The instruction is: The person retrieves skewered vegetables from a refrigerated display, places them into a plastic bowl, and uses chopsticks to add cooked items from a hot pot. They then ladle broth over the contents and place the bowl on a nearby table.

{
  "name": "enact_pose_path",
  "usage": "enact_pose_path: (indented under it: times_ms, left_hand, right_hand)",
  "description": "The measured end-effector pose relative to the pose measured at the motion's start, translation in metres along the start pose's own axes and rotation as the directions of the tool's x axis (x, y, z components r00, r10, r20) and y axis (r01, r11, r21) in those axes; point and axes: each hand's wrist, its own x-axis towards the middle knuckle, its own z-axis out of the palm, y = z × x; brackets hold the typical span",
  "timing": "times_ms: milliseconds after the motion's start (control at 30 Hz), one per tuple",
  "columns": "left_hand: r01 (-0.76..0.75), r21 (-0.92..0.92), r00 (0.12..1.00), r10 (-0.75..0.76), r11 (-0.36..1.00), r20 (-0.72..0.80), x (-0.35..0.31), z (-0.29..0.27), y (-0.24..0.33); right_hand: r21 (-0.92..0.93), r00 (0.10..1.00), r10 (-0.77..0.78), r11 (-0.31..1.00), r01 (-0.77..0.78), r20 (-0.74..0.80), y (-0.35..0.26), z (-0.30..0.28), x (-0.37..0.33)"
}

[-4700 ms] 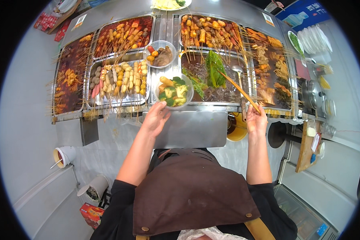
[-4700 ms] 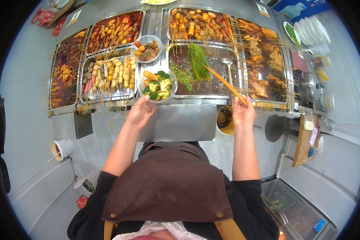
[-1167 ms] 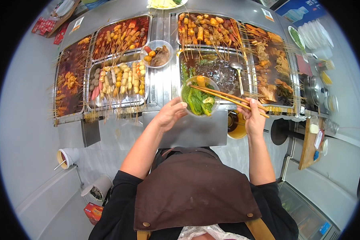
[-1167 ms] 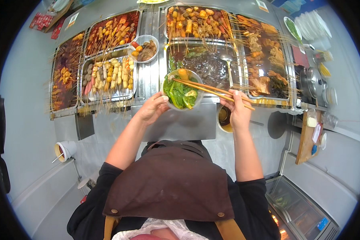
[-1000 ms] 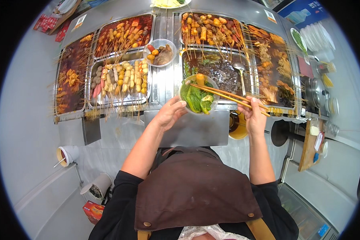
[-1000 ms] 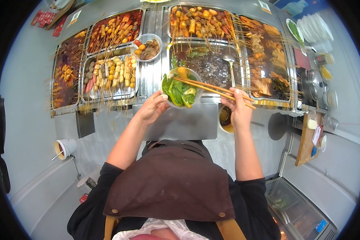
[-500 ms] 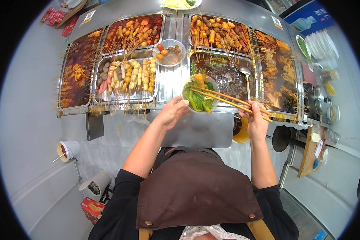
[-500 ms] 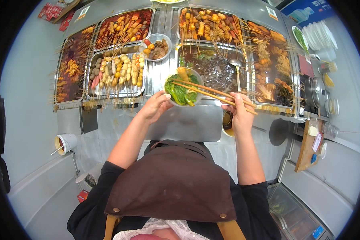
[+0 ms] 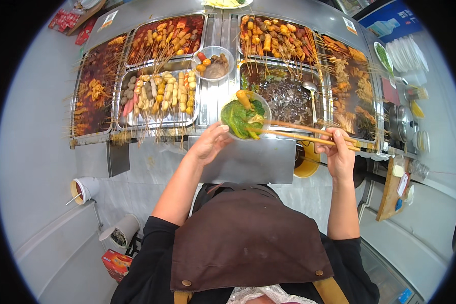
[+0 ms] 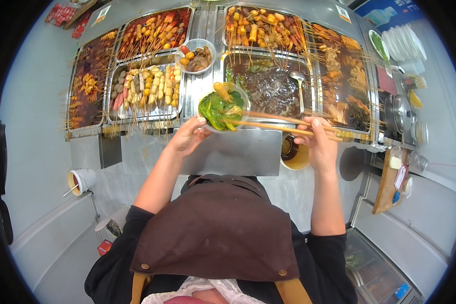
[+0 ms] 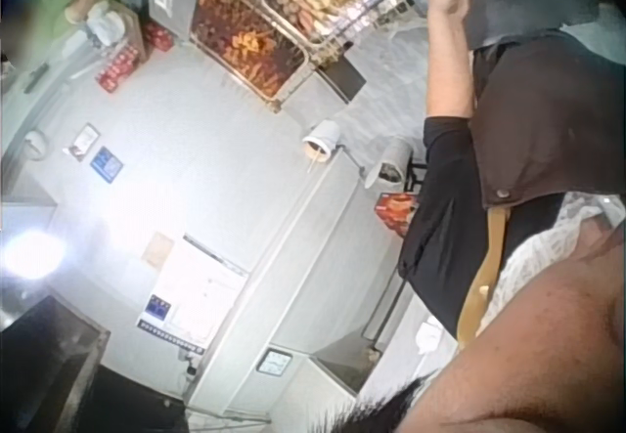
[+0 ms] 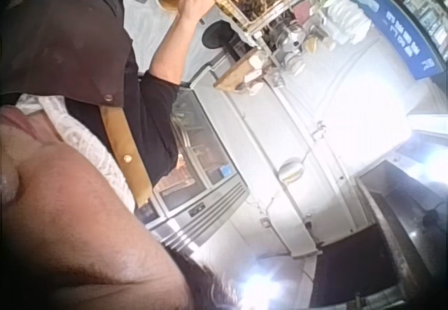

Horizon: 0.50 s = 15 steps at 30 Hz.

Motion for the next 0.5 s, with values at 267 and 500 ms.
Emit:
enact_pose_path:
  times_ms: [267,500]
  left_hand:
    - [-0.045,-0.009,0.995,0.045,0.999,0.093,-0.011,-0.012,0.001]
    - [-0.029,-0.052,0.999,0.028,0.998,-0.017,-0.020,-0.042,-0.015]
  right_hand:
    - [-0.061,0.989,0.146,0.987,-0.146,-0.007,0.020,-0.003,0.027]
    - [0.049,0.978,0.120,0.992,-0.113,-0.168,0.013,-0.026,0.031]
